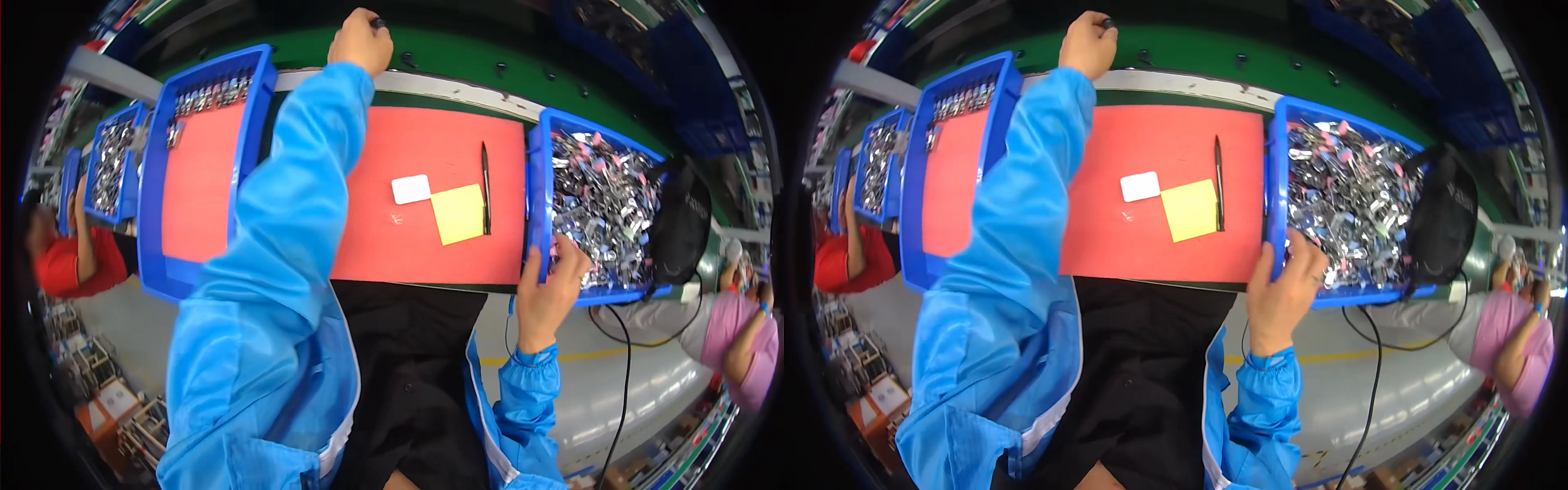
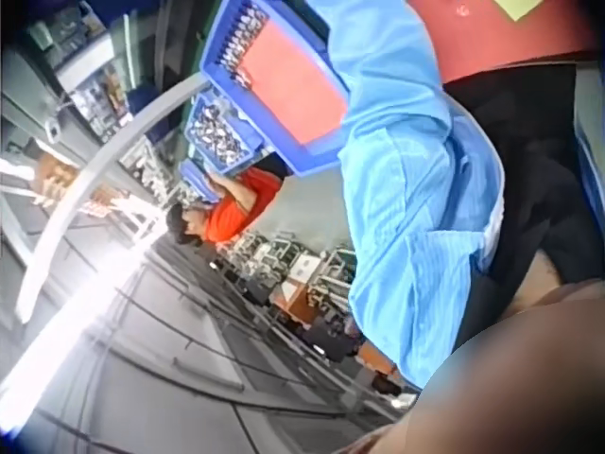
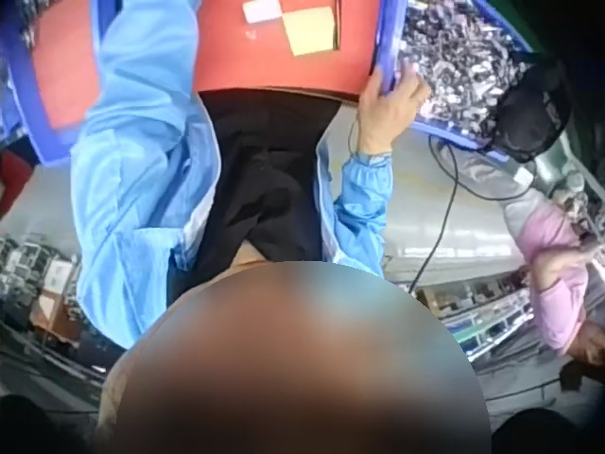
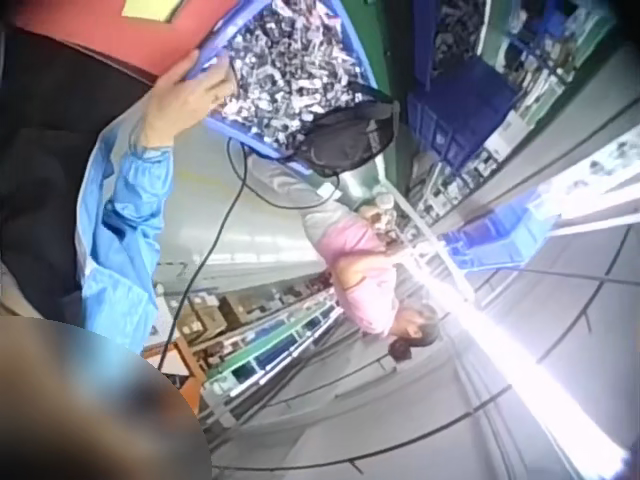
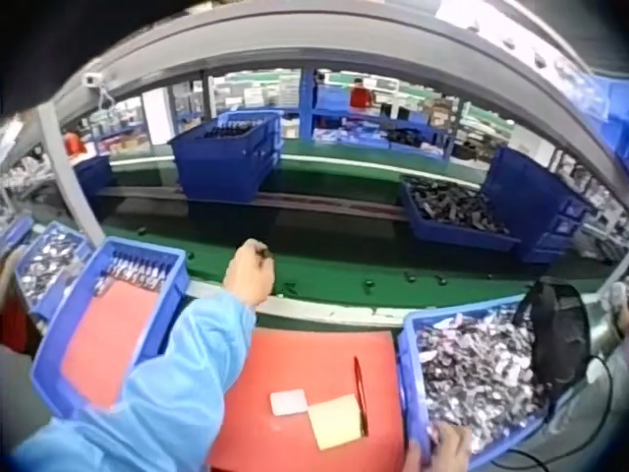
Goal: Manual assembly of small electronic components on a production line.
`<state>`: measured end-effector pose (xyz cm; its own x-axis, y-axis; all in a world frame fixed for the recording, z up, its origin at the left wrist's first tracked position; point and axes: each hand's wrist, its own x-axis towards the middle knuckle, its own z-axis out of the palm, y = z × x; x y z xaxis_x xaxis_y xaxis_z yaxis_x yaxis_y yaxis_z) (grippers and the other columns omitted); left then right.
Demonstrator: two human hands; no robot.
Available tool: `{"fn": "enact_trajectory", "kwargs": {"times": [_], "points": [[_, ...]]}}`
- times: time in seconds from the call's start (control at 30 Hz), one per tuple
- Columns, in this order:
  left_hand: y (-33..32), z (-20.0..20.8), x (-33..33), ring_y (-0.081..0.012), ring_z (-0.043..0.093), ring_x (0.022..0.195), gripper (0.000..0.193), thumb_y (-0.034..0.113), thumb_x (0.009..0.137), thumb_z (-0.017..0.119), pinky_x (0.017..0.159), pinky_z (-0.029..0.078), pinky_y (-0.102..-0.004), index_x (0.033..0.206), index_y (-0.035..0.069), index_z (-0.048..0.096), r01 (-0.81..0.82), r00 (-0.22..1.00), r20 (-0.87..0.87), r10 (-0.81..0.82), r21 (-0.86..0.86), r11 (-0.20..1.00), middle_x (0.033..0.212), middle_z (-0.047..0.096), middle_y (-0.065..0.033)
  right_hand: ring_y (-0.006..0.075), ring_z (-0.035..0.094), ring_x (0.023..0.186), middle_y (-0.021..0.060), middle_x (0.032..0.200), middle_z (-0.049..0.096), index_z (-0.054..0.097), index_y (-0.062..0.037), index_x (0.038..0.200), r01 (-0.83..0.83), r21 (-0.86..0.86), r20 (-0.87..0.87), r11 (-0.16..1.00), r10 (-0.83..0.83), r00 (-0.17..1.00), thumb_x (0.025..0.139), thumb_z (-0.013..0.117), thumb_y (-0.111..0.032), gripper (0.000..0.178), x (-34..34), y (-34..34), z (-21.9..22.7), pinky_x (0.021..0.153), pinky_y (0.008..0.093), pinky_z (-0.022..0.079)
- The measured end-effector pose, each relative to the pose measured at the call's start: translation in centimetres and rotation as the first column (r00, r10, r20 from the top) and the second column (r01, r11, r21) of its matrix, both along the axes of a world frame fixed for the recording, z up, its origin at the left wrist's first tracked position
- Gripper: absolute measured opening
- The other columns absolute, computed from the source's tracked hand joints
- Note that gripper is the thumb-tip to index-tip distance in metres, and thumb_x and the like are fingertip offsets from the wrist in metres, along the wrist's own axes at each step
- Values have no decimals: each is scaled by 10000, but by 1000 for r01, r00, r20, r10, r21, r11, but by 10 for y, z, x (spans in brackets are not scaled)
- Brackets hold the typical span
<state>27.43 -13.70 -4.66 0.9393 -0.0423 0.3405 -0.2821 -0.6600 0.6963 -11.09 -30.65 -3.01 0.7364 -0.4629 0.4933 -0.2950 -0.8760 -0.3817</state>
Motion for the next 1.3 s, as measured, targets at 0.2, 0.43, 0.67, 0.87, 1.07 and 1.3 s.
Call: {"fn": "enact_trajectory", "kwargs": {"times": [0.2, 0.43, 0.67, 0.87, 1.07, 1.3], "points": [[88, -34, -96, -352, 718, 958, 268, 116, 933, 676, 885, 553, -409, 1191, 41, 658, -67, 997, 48, 66, 21, 998, 1035, 744, -180, 296, 650, 778, 108, 919, 643, 697, -29, 1037, 198, 106, -218, 974, -171, 961, 939, 728, -226, 222, -9, 4, -9, 634, 406, 497], [106, -70, -97, -129, 678, 910, 261, 34, 958, 663, 849, 508, -247, 1209, -30, 634, 53, 998, 9, -56, -529, 847, 955, 727, -73, 292, 659, 716, 74, 844, 650, 701, -49, 982, 292, 27, -156, 956, -284, 946, 954, 710, -297, 250, 0, 11, -10, 609, 420, 490], [74, -74, -66, -118, 668, 906, 266, 13, 962, 651, 852, 505, -246, 1223, -38, 633, 131, 985, -36, -170, -483, 866, 970, 721, -63, 287, 658, 724, 80, 830, 651, 701, -37, 966, 417, -14, -146, 909, -415, 898, 963, 700, -314, 277, 22, 12, -17, 608, 426, 482], [63, -43, -72, -114, 651, 895, 294, 14, 957, 646, 843, 510, -258, 1244, -46, 634, 234, 960, -20, -280, -496, 836, 954, 706, -59, 294, 654, 746, 118, 857, 649, 702, -29, 1015, 401, -20, -167, 916, -398, 902, 960, 711, -275, 251, 34, 9, -22, 619, 423, 482], [64, -13, -127, -145, 650, 876, 344, 8, 947, 639, 839, 520, -286, 1290, -17, 622, 377, 866, -78, -493, -545, 749, 936, 677, -68, 330, 644, 839, 175, 1044, 655, 667, -3, 1142, 20, 364, -46, 931, -3, 999, 926, 734, -155, 272, 52, 45, -5, 737, 425, 516], [74, -52, -124, -269, 655, 911, 427, 12, 948, 624, 865, 528, -350, 1369, 56, 569, 391, 914, 95, -394, 42, 919, 974, 644, -126, 373, 573, 1122, 183, 1189, 625, 611, -6, 1255, 14, -24, -125, 1000, -17, 992, 906, 726, -142, 391, 90, 27, -52, 992, 459, 449]]}}
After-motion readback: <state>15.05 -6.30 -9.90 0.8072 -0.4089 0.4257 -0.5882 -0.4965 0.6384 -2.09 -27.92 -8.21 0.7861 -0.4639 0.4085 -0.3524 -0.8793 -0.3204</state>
